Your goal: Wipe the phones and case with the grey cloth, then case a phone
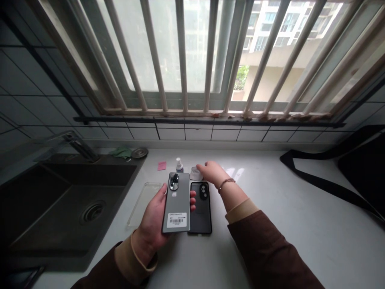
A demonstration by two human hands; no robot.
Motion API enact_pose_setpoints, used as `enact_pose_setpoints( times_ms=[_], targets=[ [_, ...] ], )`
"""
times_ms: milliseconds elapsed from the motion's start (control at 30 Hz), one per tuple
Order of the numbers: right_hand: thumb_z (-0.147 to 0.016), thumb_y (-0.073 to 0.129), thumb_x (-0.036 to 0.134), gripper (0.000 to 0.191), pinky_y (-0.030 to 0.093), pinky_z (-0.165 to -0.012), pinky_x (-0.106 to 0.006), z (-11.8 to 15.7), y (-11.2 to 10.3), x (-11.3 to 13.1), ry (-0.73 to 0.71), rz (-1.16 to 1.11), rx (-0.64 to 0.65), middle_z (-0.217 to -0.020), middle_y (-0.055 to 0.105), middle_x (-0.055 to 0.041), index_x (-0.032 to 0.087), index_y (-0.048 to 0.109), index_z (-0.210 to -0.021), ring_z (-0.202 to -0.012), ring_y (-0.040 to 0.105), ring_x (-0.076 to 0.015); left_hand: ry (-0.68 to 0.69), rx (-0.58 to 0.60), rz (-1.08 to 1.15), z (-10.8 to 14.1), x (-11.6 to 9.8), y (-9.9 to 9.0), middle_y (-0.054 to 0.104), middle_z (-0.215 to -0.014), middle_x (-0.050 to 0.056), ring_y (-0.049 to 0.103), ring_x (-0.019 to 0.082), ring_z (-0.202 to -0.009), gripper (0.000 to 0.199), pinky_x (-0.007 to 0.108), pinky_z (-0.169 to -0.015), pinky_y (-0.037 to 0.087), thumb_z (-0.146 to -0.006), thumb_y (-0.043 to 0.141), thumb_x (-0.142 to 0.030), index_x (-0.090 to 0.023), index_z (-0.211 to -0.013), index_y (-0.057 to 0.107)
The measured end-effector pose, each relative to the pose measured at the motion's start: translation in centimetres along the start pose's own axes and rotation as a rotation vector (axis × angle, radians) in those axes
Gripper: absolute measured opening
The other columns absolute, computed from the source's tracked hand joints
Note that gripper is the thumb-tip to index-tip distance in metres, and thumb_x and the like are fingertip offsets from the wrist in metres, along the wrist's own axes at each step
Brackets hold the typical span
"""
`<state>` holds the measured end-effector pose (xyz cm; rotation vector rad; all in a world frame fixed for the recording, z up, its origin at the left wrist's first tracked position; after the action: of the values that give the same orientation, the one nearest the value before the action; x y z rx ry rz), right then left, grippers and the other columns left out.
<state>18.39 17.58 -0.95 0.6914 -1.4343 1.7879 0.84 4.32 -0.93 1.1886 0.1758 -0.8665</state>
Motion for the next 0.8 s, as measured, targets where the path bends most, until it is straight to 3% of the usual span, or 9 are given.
enact_pose_setpoints(
  times_ms=[200,367,400,467,500,567,667,733,800],
  targets=[
    [-0.092,0.071,0.042,0.031,0.052,-0.093,-0.043,0.5,-2.4,1.3,-0.011,0.262,-0.064,-0.098,0.078,-0.0237,0.014,0.075,-0.080,-0.110,0.072,-0.0419,0.001,-0.005,0.001,0.1,0.0,0.1,0.078,-0.116,0.025,0.078,0.030,-0.093,0.064,0.047,-0.092,0.063,-0.109,0.041,-0.054,-0.004,-0.138,0.067],
    [-0.103,0.057,0.042,0.034,0.054,-0.098,-0.041,4.7,-3.3,1.2,-0.120,0.226,-0.132,-0.120,0.078,-0.0158,0.018,0.076,-0.117,-0.117,0.072,-0.0330,0.028,-0.028,-0.039,0.1,0.1,-0.1,0.077,-0.118,0.025,0.078,0.030,-0.094,0.062,0.046,-0.091,0.063,-0.109,0.041,-0.053,-0.004,-0.134,0.069],
    [-0.105,0.053,0.045,0.036,0.058,-0.092,-0.038,6.0,-2.9,1.1,-0.142,0.169,-0.106,-0.117,0.079,-0.0135,0.020,0.074,-0.119,-0.110,0.075,-0.0289,0.036,-0.051,-0.047,0.1,0.1,-0.3,0.077,-0.118,0.025,0.078,0.030,-0.093,0.061,0.045,-0.089,0.064,-0.109,0.042,-0.052,-0.004,-0.132,0.070],
    [-0.105,0.053,0.049,0.040,0.064,-0.083,-0.037,8.6,-1.4,1.0,-0.197,-0.193,0.073,-0.118,0.079,-0.0136,0.019,0.071,-0.124,-0.100,0.077,-0.0259,0.053,-0.092,-0.041,0.1,0.3,-0.6,0.077,-0.117,0.023,0.078,0.029,-0.091,0.057,0.043,-0.087,0.064,-0.108,0.046,-0.052,-0.004,-0.126,0.073],
    [-0.105,0.055,0.050,0.040,0.065,-0.082,-0.037,9.9,-0.5,1.0,-0.212,-0.324,0.177,-0.121,0.078,-0.0134,0.019,0.069,-0.127,-0.100,0.078,-0.0249,0.065,-0.087,-0.029,0.1,0.3,-0.7,0.078,-0.116,0.022,0.078,0.029,-0.092,0.055,0.042,-0.087,0.064,-0.108,0.048,-0.052,-0.005,-0.125,0.073],
    [-0.105,0.056,0.052,0.041,0.067,-0.079,-0.035,12.1,1.0,1.1,-0.228,-0.471,0.260,-0.125,0.077,-0.0124,0.022,0.067,-0.131,-0.098,0.079,-0.0230,0.114,-0.029,-0.012,0.1,0.3,-0.6,0.078,-0.116,0.019,0.077,0.028,-0.096,0.049,0.041,-0.091,0.062,-0.106,0.055,-0.050,-0.008,-0.125,0.073],
    [-0.104,0.057,0.059,0.048,0.068,-0.072,-0.033,14.2,2.5,1.4,-0.235,-0.513,0.307,-0.136,0.070,-0.0130,0.025,0.063,-0.137,-0.109,0.076,-0.0260,0.225,0.060,-0.085,0.1,0.1,-0.2,0.077,-0.119,0.013,0.076,0.027,-0.108,0.047,0.040,-0.101,0.058,-0.101,0.070,-0.040,-0.018,-0.142,0.065],
    [-0.103,0.055,0.065,0.056,0.068,-0.064,-0.033,14.8,3.2,1.5,-0.224,-0.482,0.333,-0.142,0.066,-0.0135,0.027,0.057,-0.144,-0.108,0.075,-0.0276,0.281,0.069,-0.150,0.1,0.0,-0.3,0.075,-0.126,0.011,0.073,0.027,-0.118,0.067,0.040,-0.107,0.054,-0.094,0.080,-0.032,-0.026,-0.155,0.053],
    [-0.104,0.052,0.066,0.058,0.067,-0.069,-0.036,15.0,3.5,1.5,-0.241,-0.428,0.312,-0.143,0.066,-0.0130,0.028,0.054,-0.148,-0.103,0.075,-0.0268,0.295,0.080,-0.189,-0.1,0.3,-0.3,0.072,-0.137,0.011,0.068,0.028,-0.129,0.082,0.041,-0.114,0.050,-0.091,0.084,-0.028,-0.029,-0.162,0.043]
  ],
)
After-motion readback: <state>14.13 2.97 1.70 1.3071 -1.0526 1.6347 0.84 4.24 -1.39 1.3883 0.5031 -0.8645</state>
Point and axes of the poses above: each hand's wrist, its own z-axis away from the middle knuckle, its own y-axis out of the palm, x = y × z, the point moved 5 cm from there along -z, towards the middle knuckle
